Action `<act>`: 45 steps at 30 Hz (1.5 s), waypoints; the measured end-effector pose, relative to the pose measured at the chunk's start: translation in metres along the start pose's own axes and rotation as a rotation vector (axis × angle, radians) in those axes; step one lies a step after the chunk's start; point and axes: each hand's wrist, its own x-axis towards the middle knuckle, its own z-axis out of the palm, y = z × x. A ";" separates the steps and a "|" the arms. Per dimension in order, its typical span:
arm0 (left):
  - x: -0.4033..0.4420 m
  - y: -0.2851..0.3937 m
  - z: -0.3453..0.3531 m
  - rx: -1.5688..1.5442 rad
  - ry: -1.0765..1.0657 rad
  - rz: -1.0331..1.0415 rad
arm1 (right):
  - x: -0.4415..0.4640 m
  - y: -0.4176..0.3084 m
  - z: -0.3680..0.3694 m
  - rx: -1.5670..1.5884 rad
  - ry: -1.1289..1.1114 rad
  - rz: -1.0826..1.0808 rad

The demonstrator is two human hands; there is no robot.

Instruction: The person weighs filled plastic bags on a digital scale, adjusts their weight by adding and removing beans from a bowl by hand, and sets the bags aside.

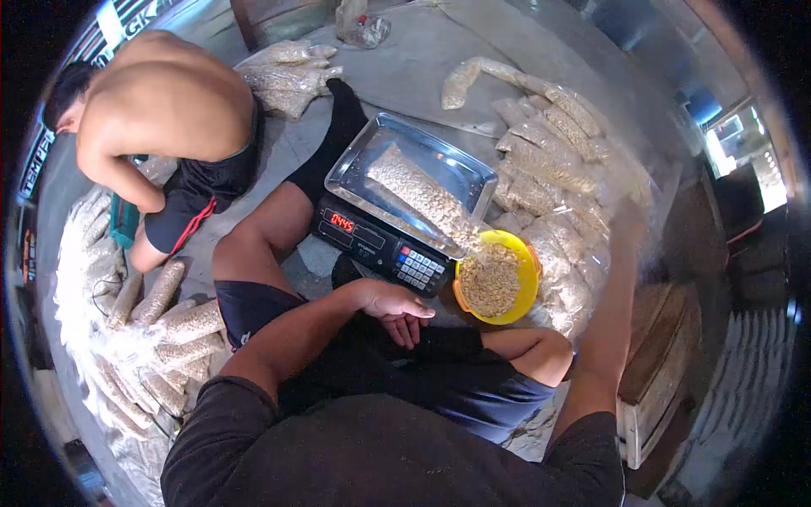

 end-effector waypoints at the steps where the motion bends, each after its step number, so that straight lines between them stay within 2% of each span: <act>1: 0.004 -0.003 -0.004 -0.023 -0.009 -0.009 | -0.008 0.055 0.003 0.366 0.044 0.160; 2: 0.006 -0.003 -0.005 -0.043 -0.022 -0.022 | -0.020 0.085 -0.001 -0.240 0.054 -0.097; 4: 0.006 -0.003 -0.004 -0.029 -0.018 -0.016 | -0.079 0.032 -0.007 -0.610 0.125 -0.168; 6: 0.008 0.001 -0.005 -0.031 -0.019 -0.004 | -0.140 -0.034 0.002 -0.622 0.196 -0.280; 8: 0.006 -0.001 -0.004 -0.069 -0.007 0.003 | -0.215 -0.100 0.035 -0.460 0.148 -0.125; 9: 0.006 -0.001 -0.002 -0.072 0.002 0.007 | -0.238 -0.037 0.059 0.115 -0.095 -0.196; 10: 0.005 0.001 0.000 -0.078 0.018 0.009 | -0.274 -0.111 0.067 -0.484 -0.346 0.086; 12: 0.002 0.000 0.002 -0.094 0.046 0.013 | -0.307 -0.085 0.082 -0.473 -0.737 -0.356; 16: 0.003 0.001 0.005 -0.078 0.120 0.015 | -0.323 -0.064 0.115 -0.476 -0.887 -0.224; 18: 0.001 0.004 0.012 -0.016 0.174 0.024 | -0.327 -0.059 0.119 -0.410 -0.886 -0.200; 21: 0.001 0.006 0.024 0.084 0.241 0.057 | -0.321 -0.061 0.116 -0.598 -0.861 -0.124; 24: 0.001 0.000 0.025 0.113 0.257 0.077 | -0.312 -0.054 0.101 -0.193 -0.885 0.181; 27: 0.001 0.000 0.025 0.107 0.258 0.089 | -0.312 -0.060 0.076 0.284 -0.663 0.621; 30: -0.001 0.001 0.020 0.080 0.231 0.099 | -0.314 -0.091 0.059 0.357 -0.337 0.629; 33: -0.006 0.005 0.021 0.040 0.184 0.078 | -0.307 -0.129 0.073 0.279 -0.348 0.322; 36: 0.006 -0.003 0.007 -0.031 0.143 0.074 | -0.294 -0.172 0.098 -0.061 -0.521 0.120; 39: 0.001 -0.007 0.004 -0.033 0.191 0.123 | -0.290 -0.153 0.099 -0.180 -0.387 -0.098; 43: 0.003 -0.023 0.004 0.056 0.226 0.197 | -0.313 -0.182 0.077 0.050 -0.121 -0.034; 45: 0.010 -0.022 0.003 0.065 0.226 0.176 | -0.323 -0.117 0.095 -0.110 -0.095 -0.216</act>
